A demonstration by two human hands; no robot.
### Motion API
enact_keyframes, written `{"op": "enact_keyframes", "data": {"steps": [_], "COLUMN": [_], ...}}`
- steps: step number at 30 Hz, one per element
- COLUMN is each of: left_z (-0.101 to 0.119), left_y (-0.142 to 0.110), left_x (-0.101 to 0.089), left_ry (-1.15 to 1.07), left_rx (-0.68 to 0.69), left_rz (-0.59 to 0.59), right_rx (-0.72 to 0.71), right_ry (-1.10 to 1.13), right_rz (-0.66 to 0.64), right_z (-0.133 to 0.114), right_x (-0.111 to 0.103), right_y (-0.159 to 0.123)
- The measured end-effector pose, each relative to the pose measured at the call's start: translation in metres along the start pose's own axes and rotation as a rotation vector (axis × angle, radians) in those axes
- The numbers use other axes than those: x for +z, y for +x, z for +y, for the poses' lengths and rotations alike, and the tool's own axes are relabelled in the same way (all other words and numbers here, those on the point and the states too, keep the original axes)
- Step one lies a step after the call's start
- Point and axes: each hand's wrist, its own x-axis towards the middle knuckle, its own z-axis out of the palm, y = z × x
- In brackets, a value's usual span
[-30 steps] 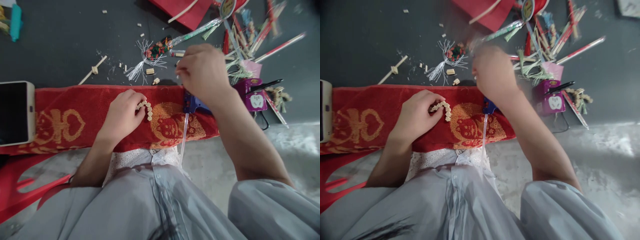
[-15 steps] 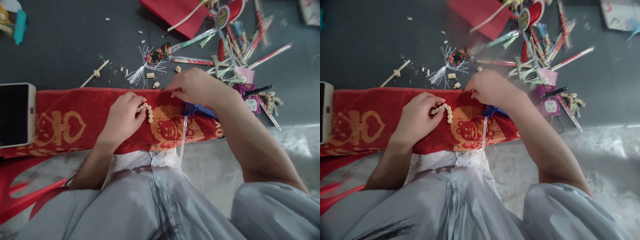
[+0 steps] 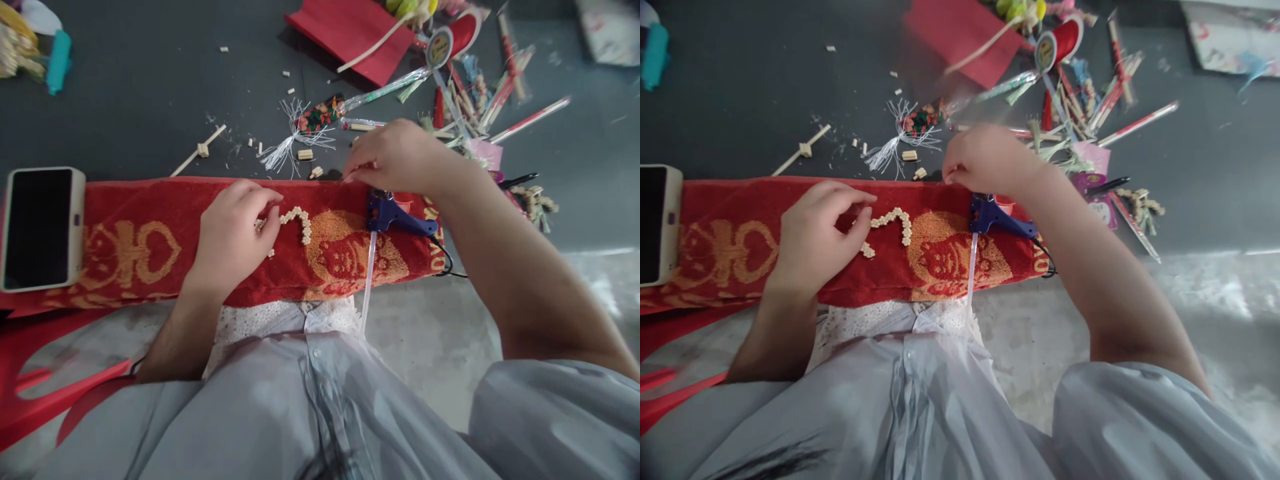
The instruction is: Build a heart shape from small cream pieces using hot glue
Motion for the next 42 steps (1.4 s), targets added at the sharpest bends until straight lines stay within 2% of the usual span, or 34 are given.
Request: {"op": "enact_keyframes", "data": {"steps": [5,7,9,12,17,22,28,31,33,35,38,40,42], "left_z": [0.002,0.003,0.004,0.006,0.006,0.007,0.006,0.006,0.005,0.004,0.002,0.001,0.0], "left_y": [0.006,0.008,0.009,0.009,0.007,0.002,-0.004,-0.005,-0.006,-0.007,-0.008,-0.007,-0.008], "left_x": [-0.005,-0.006,-0.007,-0.006,-0.003,-0.006,-0.009,-0.01,-0.01,-0.011,-0.01,-0.009,-0.008], "left_ry": [0.038,0.041,0.031,0.017,0.008,0.023,0.004,-0.008,-0.011,-0.012,-0.013,-0.017,-0.024], "left_rx": [0.029,0.029,0.036,0.071,0.075,0.054,0.034,0.028,0.027,0.03,0.03,0.029,0.028], "left_rz": [-0.019,-0.01,-0.001,0.012,-0.015,-0.021,-0.011,-0.017,-0.016,-0.007,0.005,0.007,0.009], "right_rx": [0.136,0.145,0.103,0.006,-0.109,-0.111,-0.109,-0.077,0.014,0.118,0.328,0.399,0.424], "right_ry": [0.048,0.045,0.055,0.103,0.165,0.127,-0.007,-0.092,-0.147,-0.17,-0.156,-0.066,0.043], "right_rz": [0.219,0.242,0.172,0.09,0.134,0.111,0.082,0.011,-0.003,0.031,0.214,0.382,0.53], "right_z": [-0.006,-0.016,-0.026,-0.041,-0.058,-0.059,-0.063,-0.061,-0.057,-0.05,-0.041,-0.036,-0.033], "right_x": [-0.027,-0.03,-0.026,-0.007,0.025,0.041,0.046,0.035,0.019,0.0,-0.024,-0.028,-0.023], "right_y": [-0.018,-0.028,-0.037,-0.046,-0.042,-0.026,-0.017,-0.017,-0.018,-0.021,-0.028,-0.032,-0.035]}}
